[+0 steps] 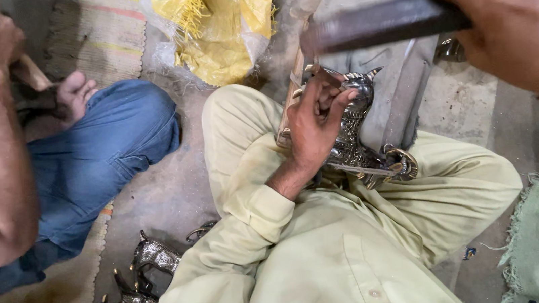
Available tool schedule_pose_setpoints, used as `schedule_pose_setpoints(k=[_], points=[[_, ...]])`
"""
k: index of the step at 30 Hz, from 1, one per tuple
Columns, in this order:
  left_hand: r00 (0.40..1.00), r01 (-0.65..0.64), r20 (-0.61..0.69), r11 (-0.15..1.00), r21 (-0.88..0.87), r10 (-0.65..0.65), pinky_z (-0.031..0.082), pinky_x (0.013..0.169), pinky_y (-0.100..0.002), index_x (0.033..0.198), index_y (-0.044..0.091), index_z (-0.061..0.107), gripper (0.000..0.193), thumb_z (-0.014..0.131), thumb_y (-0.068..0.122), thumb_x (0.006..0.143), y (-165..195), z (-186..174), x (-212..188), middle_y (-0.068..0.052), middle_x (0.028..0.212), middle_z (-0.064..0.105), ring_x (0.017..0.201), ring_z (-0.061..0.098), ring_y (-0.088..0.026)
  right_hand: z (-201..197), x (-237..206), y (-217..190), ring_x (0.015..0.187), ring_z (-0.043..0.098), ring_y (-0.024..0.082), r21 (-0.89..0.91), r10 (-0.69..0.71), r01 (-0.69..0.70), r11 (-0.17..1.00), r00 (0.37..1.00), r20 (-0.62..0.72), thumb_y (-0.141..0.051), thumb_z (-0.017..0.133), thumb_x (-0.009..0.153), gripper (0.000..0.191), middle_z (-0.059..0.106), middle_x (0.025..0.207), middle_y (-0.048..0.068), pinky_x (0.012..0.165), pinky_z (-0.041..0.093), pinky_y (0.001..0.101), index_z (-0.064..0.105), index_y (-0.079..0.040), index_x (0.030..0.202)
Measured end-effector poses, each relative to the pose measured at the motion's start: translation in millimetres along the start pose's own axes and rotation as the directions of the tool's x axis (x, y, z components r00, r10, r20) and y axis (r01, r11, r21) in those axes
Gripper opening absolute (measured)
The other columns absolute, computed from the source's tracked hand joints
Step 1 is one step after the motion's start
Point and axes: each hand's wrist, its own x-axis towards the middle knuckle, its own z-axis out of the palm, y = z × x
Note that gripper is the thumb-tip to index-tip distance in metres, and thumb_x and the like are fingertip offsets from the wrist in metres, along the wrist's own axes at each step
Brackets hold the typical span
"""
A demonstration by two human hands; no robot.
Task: The person sits on the floor and uses a hammer and chisel to engrave a decorative pattern on a silver-colored metal object shaped like a stylized animal. They repeatedly strike the chisel with the hammer, repositioning the tool to work on different areas of the object's surface.
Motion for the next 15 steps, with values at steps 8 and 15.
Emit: schedule_pose_setpoints(k=[8, 15], points=[[0.999, -0.043, -0.013, 0.983, 0.18, 0.046, 0.05, 0.057, -0.026, 0.111, 0.004, 0.066, 0.023, 0.08, 0.009, 0.093, 2, 4, 1, -0.007, 0.081, 0.074, 0.062, 0.065, -0.009, -9, 0, 4, 0.07, 0.072, 0.017, -0.2, -0.129, 0.134, 0.971, 0.991, 0.037, -0.013, 0.078, 0.083, 0.041, 0.073, 0.085, 0.004, 0.068, 0.057, 0.0298, 0.071, -0.016, 0.124], [0.971, -0.161, 0.196, 0.982, 0.103, 0.139, 0.064, 0.077, -0.032, 0.118, 0.006, 0.064, 0.026, 0.073, 0.002, 0.094, 3, -2, 20, -0.008, 0.106, 0.079, 0.098, 0.08, -0.021, 2, -15, 17, 0.073, 0.071, 0.024, 0.069, 0.072, -0.073, 0.995, 0.997, 0.021, -0.001, 0.077, 0.082, 0.047, 0.072, 0.087, 0.014, 0.07, 0.058, 0.0359, 0.069, -0.006, 0.127]])
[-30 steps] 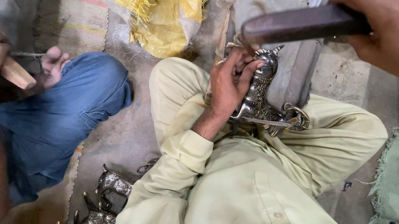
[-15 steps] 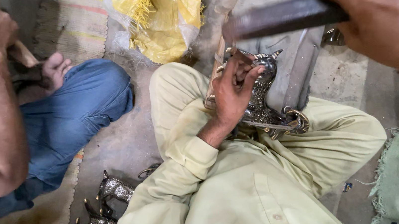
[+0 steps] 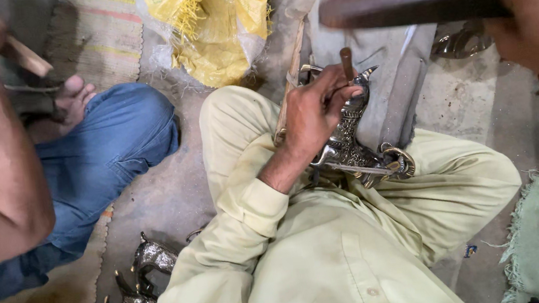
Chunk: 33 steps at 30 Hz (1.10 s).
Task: The person sits on the floor and uses a hammer and chisel to engrave a decorative pattern on a silver-colored metal object shaped like a stylized animal. They repeatedly strike the chisel with the hammer, repositioning the tool to work on different areas of the object's surface.
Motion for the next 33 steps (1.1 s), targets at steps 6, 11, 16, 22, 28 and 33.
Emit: schedule_pose_setpoints(k=[6, 11, 16, 22, 28, 33], points=[[0.99, -0.052, 0.135, 0.992, 0.113, 0.036, 0.058, 0.069, -0.038, 0.118, 0.008, 0.067, 0.029, 0.078, 0.012, 0.091, 5, -8, 15, -0.011, 0.094, 0.077, 0.084, 0.077, -0.029, 46, -45, 30, 0.09, 0.069, 0.02, 0.539, 0.073, -0.051, 0.841, 0.997, -0.02, 0.0, 0.066, 0.092, 0.038, 0.067, 0.102, 0.015, 0.085, 0.059, 0.0325, 0.055, -0.001, 0.128], [0.947, -0.158, 0.302, 0.979, 0.128, 0.114, 0.057, 0.069, -0.04, 0.116, 0.011, 0.069, 0.026, 0.079, 0.017, 0.093, 2, -13, 21, -0.011, 0.09, 0.077, 0.081, 0.076, -0.03, 87, -81, 38, 0.088, 0.067, 0.023, 0.578, 0.2, -0.143, 0.803, 0.979, -0.036, 0.003, 0.067, 0.096, 0.032, 0.065, 0.101, 0.016, 0.081, 0.056, 0.0339, 0.056, 0.002, 0.126], [0.918, -0.184, 0.368, 0.981, 0.061, 0.149, 0.061, 0.073, -0.035, 0.122, 0.012, 0.064, 0.034, 0.072, 0.007, 0.089, -1, -14, 27, -0.006, 0.097, 0.079, 0.089, 0.08, -0.023, 105, -108, 39, 0.08, 0.067, 0.023, 0.387, 0.252, -0.266, 0.883, 0.964, 0.087, 0.004, 0.07, 0.092, 0.032, 0.065, 0.093, 0.016, 0.075, 0.056, 0.0343, 0.059, 0.001, 0.123], [0.934, -0.186, 0.336, 0.969, 0.165, 0.123, 0.058, 0.072, -0.037, 0.123, 0.01, 0.067, 0.034, 0.082, 0.01, 0.092, 4, -16, 22, -0.01, 0.097, 0.079, 0.085, 0.076, -0.026, 99, -112, 28, 0.071, 0.067, 0.024, 0.45, 0.322, -0.366, 0.814, 0.93, 0.176, 0.005, 0.073, 0.089, 0.032, 0.065, 0.084, 0.016, 0.067, 0.055, 0.0348, 0.063, 0.001, 0.119], [0.995, 0.097, 0.002, 0.99, -0.106, -0.097, 0.063, 0.081, -0.028, 0.12, 0.005, 0.067, 0.024, 0.075, 0.009, 0.097, 2, -8, -6, -0.009, 0.105, 0.08, 0.099, 0.081, -0.017, 81, -89, 36, 0.066, 0.067, 0.027, 0.344, 0.25, -0.298, 0.891, 0.952, 0.178, 0.007, 0.076, 0.088, 0.036, 0.064, 0.081, 0.019, 0.063, 0.054, 0.0372, 0.065, 0.003, 0.122], [0.996, 0.073, -0.054, 0.994, -0.076, -0.077, 0.064, 0.084, -0.027, 0.12, 0.004, 0.064, 0.024, 0.075, 0.007, 0.099, -5, -1, -17, -0.008, 0.107, 0.08, 0.102, 0.079, -0.014, 61, -57, 20, 0.102, 0.069, 0.02, 0.608, 0.15, -0.064, 0.791, 0.984, -0.092, -0.001, 0.074, 0.102, 0.035, 0.062, 0.111, 0.015, 0.087, 0.057, 0.0305, 0.055, 0.0, 0.131]])
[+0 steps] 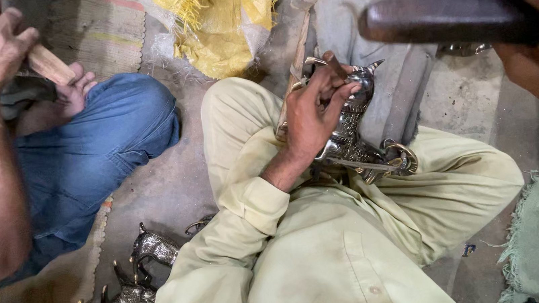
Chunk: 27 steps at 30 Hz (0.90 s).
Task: The person sits on the floor and uses a hammer and chisel to engrave a decorative pattern on a silver-colored metal object shaped like a stylized animal. They repeatedly strike the chisel with the hammer, repositioning the tool to work on different areas of the object's surface.
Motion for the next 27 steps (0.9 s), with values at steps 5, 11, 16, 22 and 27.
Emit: schedule_pose_setpoints(k=[5, 11, 16, 22, 27], points=[[0.997, -0.024, -0.065, 0.997, 0.079, 0.03, 0.06, 0.074, -0.024, 0.12, 0.005, 0.062, 0.029, 0.078, 0.009, 0.096, 0, 7, -4, -0.006, 0.098, 0.079, 0.089, 0.077, -0.008, -11, 40, -41, 0.08, 0.072, 0.025, -0.574, -0.122, 0.216, 0.79, 0.973, 0.198, -0.005, 0.083, 0.076, 0.048, 0.071, 0.096, 0.014, 0.075, 0.059, 0.0375, 0.068, -0.005, 0.122], [0.983, 0.124, -0.144, 0.991, 0.04, -0.117, 0.047, 0.058, -0.024, 0.118, 0.005, 0.066, 0.026, 0.079, 0.009, 0.095, 2, 13, -8, -0.006, 0.081, 0.074, 0.066, 0.062, -0.007, -16, 58, -53, 0.083, 0.072, 0.024, -0.393, -0.228, 0.237, 0.888, 0.971, 0.072, 0.006, 0.077, 0.092, 0.036, 0.071, 0.099, 0.015, 0.075, 0.057, 0.0335, 0.067, -0.002, 0.125], [0.98, -0.005, -0.198, 0.993, 0.115, 0.028, 0.052, 0.064, -0.024, 0.115, 0.006, 0.064, 0.023, 0.078, 0.013, 0.098, 3, 16, -8, -0.006, 0.09, 0.074, 0.073, 0.067, -0.005, -16, 64, -57, 0.08, 0.071, 0.025, -0.464, -0.282, 0.296, 0.835, 0.954, 0.1, 0.001, 0.079, 0.091, 0.036, 0.071, 0.095, 0.014, 0.073, 0.057, 0.0357, 0.07, -0.004, 0.124], [0.988, 0.07, -0.146, 0.993, 0.095, -0.056, 0.05, 0.058, -0.026, 0.108, 0.004, 0.066, 0.022, 0.08, 0.01, 0.092, 6, 15, 1, -0.005, 0.081, 0.075, 0.062, 0.065, -0.007, -11, 69, -67, 0.058, 0.067, 0.014, -0.799, 0.137, 0.253, 0.545, 0.914, 0.382, -0.023, 0.071, 0.098, 0.034, 0.071, 0.081, 0.006, 0.053, 0.057, 0.0269, 0.068, -0.015, 0.131], [0.992, 0.051, -0.117, 0.997, 0.058, -0.044, 0.056, 0.065, -0.025, 0.111, 0.004, 0.066, 0.023, 0.08, 0.008, 0.093, 8, 14, 5, -0.006, 0.09, 0.078, 0.075, 0.074, -0.01, -9, 67, -46, 0.072, 0.072, 0.023, -0.656, 0.09, 0.116, 0.746, 0.958, 0.271, -0.005, 0.071, 0.09, 0.042, 0.071, 0.088, 0.01, 0.066, 0.057, 0.0345, 0.066, -0.014, 0.131]])
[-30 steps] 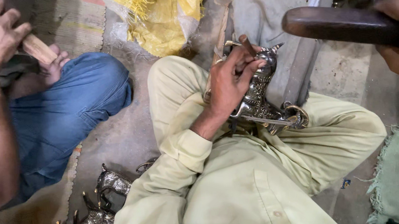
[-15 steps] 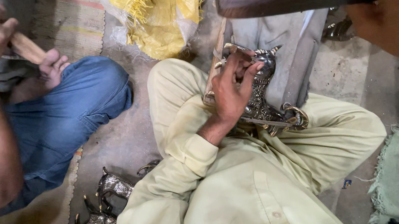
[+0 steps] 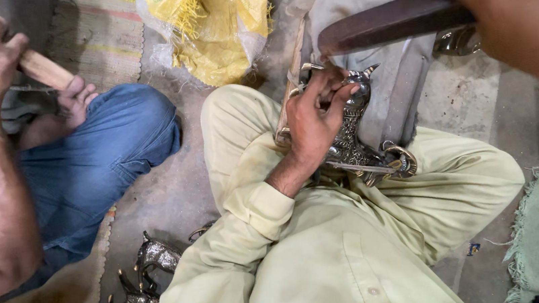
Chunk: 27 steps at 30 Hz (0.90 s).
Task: The person sits on the floor and uses a hammer and chisel to engrave a decorative pattern on a silver-colored metal object shaped like a stylized animal. They repeatedly strike the chisel with the hammer, repositioning the tool to work on different areas of the object's surface.
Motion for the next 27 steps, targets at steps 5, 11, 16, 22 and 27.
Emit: schedule_pose_setpoints(k=[5, 11, 16, 22, 27], points=[[0.998, -0.009, 0.055, 0.999, 0.039, 0.007, 0.06, 0.071, -0.026, 0.11, 0.004, 0.068, 0.02, 0.077, 0.006, 0.093, -2, 1, 4, -0.006, 0.097, 0.081, 0.085, 0.081, -0.012, 6, 0, 6, 0.073, 0.071, 0.028, 0.261, 0.089, -0.102, 0.96, 0.994, 0.062, 0.006, 0.071, 0.085, 0.062, 0.07, 0.09, 0.014, 0.066, 0.055, 0.0389, 0.061, -0.013, 0.143], [0.989, -0.049, 0.14, 0.999, 0.013, 0.047, 0.059, 0.071, -0.025, 0.112, 0.005, 0.067, 0.022, 0.078, 0.009, 0.094, 4, -2, 5, -0.007, 0.104, 0.08, 0.086, 0.077, -0.011, 7, -7, 15, 0.074, 0.073, 0.024, 0.201, -0.001, 0.006, 0.98, 1.0, -0.024, 0.001, 0.07, 0.091, 0.042, 0.071, 0.091, 0.014, 0.069, 0.06, 0.035, 0.059, -0.007, 0.131], [0.975, 0.209, 0.099, 0.972, -0.103, -0.199, 0.059, 0.07, -0.023, 0.12, 0.004, 0.067, 0.029, 0.077, 0.009, 0.094, 3, -16, 19, -0.006, 0.093, 0.079, 0.082, 0.074, -0.007, 17, -16, 25, 0.083, 0.072, 0.033, 0.677, 0.023, 0.166, 0.717, 0.965, -0.261, 0.009, 0.064, 0.097, 0.038, 0.067, 0.101, 0.03, 0.065, 0.061, 0.0341, 0.051, 0.012, 0.132], [0.962, 0.043, 0.27, 0.997, -0.065, -0.024, 0.06, 0.071, -0.024, 0.119, 0.007, 0.068, 0.031, 0.081, 0.013, 0.092, 3, -23, 21, -0.005, 0.092, 0.079, 0.084, 0.08, -0.011, 16, -34, 22, 0.072, 0.077, 0.023, 0.368, 0.047, -0.104, 0.924, 0.986, 0.162, 0.001, 0.074, 0.088, 0.042, 0.074, 0.09, 0.017, 0.069, 0.063, 0.0347, 0.062, 0.0, 0.129], [0.969, -0.085, 0.233, 0.996, 0.036, 0.075, 0.062, 0.072, -0.029, 0.115, 0.009, 0.065, 0.029, 0.081, 0.017, 0.093, 1, -16, 19, -0.007, 0.097, 0.079, 0.089, 0.081, -0.017, 19, -43, 12, 0.077, 0.074, 0.026, 0.245, 0.004, 0.015, 0.969, 0.997, -0.073, -0.002, 0.08, 0.081, 0.045, 0.073, 0.093, 0.018, 0.072, 0.06, 0.0363, 0.066, 0.001, 0.124]])
